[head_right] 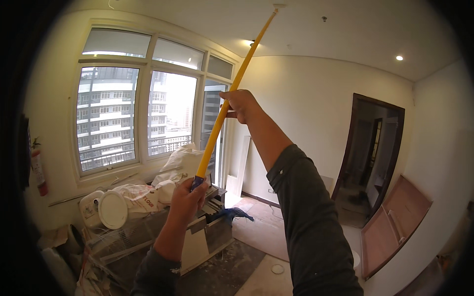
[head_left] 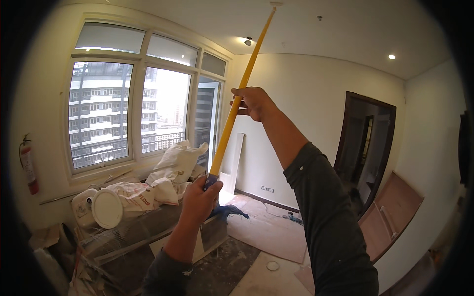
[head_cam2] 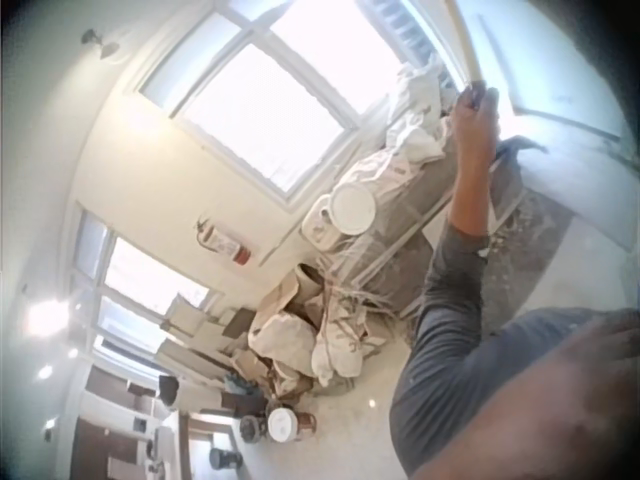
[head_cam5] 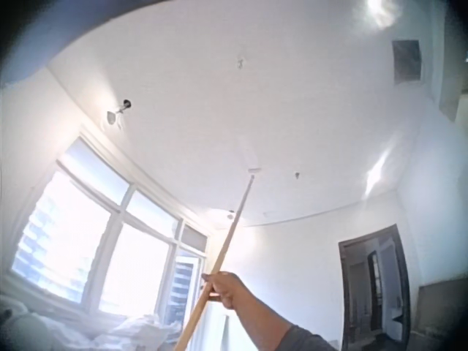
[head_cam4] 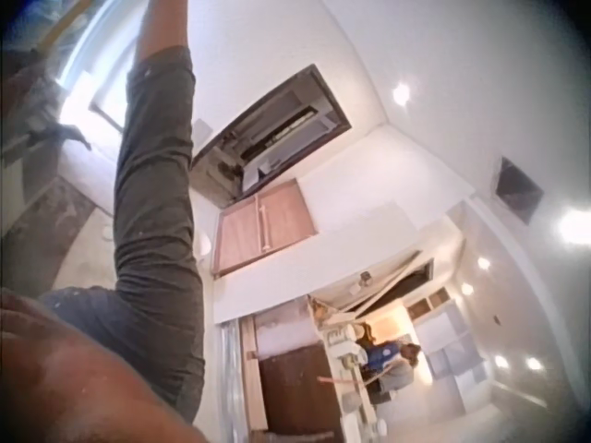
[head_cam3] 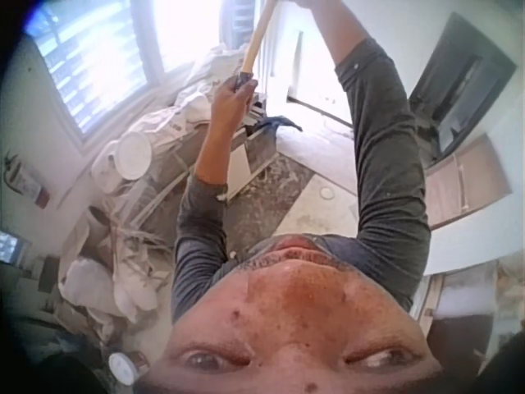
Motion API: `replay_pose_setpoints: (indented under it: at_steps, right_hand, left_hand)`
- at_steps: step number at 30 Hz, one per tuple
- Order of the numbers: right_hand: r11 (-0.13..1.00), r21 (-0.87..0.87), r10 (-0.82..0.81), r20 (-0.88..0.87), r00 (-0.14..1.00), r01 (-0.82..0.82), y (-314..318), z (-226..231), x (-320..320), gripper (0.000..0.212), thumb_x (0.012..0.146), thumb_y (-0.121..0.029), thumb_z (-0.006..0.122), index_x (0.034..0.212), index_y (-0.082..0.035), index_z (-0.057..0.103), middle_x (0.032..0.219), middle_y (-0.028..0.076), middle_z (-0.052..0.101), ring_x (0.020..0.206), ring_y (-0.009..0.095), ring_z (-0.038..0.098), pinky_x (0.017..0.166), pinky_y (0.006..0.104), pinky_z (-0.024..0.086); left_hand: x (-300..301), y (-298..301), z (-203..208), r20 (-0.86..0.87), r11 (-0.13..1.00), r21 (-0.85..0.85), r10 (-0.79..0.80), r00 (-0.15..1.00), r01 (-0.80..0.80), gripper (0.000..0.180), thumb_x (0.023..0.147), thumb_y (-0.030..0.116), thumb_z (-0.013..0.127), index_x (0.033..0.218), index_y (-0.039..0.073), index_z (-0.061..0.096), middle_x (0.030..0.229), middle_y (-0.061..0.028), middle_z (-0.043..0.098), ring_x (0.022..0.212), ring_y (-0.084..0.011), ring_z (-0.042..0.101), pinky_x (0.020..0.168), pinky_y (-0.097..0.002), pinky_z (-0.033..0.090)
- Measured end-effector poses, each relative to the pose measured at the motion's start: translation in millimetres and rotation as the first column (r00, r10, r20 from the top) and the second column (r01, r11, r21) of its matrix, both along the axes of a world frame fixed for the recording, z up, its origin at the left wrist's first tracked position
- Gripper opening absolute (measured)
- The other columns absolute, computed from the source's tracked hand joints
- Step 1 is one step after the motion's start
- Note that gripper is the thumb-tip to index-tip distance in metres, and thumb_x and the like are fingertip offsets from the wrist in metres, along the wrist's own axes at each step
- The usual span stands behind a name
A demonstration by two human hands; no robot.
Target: Painting a ceiling using a paint roller on an extension pole.
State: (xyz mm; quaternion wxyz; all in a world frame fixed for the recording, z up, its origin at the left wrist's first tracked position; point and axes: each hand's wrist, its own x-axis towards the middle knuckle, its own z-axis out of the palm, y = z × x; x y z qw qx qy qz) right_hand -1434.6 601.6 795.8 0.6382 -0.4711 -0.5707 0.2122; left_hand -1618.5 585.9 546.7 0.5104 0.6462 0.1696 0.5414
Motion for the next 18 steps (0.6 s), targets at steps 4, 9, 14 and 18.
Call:
replay_pose_setpoints:
  at_steps: [4,9,14,18]
  right_hand:
    - [0.998,-0.036,0.048,0.075,0.996,-0.045,-26,-13,-36,0.038,0.095,-0.02,0.069,0.118,0.006,0.054,0.105,0.015,0.058,0.099,0.028,0.064,0.089,0.0463,0.06]
    - [0.992,-0.068,0.118,0.161,0.98,-0.108,-66,-34,-94,0.039,0.095,-0.023,0.068,0.118,0.005,0.055,0.109,0.016,0.059,0.103,0.03,0.063,0.096,0.0482,0.057]
    - [0.983,-0.068,0.18,0.247,0.952,-0.168,-118,-49,-164,0.059,0.091,-0.025,0.074,0.129,0.009,0.043,0.113,0.02,0.06,0.107,0.031,0.065,0.084,0.0429,0.063]
    - [0.966,-0.099,0.256,0.266,0.929,-0.237,-152,-63,-202,0.07,0.091,-0.025,0.074,0.137,0.013,0.037,0.12,0.022,0.058,0.114,0.033,0.061,0.089,0.0443,0.061]
  left_hand:
    - [-37,-18,-23,0.039,1.0,-0.028,-0.005,0.999,0.006,0.022,0.094,0.017,0.067,0.107,0.0,0.065,0.066,0.0026,0.053,0.05,-0.0053,0.047,0.046,-0.022,0.037]
    - [-102,-61,-48,0.105,0.996,-0.083,-0.009,0.994,0.018,0.017,0.092,0.016,0.07,0.084,0.004,0.06,0.064,0.0024,0.054,0.051,-0.0047,0.049,0.047,-0.0233,0.039]
    - [-176,-108,-72,0.107,0.995,-0.092,0.031,0.994,-0.022,0.018,0.09,0.014,0.071,0.1,0.0,0.064,0.064,0.0031,0.053,0.052,-0.0046,0.049,0.048,-0.0225,0.04]
    - [-229,-144,-81,0.049,0.995,-0.095,0.045,0.998,-0.041,0.031,0.09,0.01,0.068,0.117,-0.004,0.061,0.067,0.0,0.052,0.05,-0.0069,0.048,0.046,-0.0232,0.038]
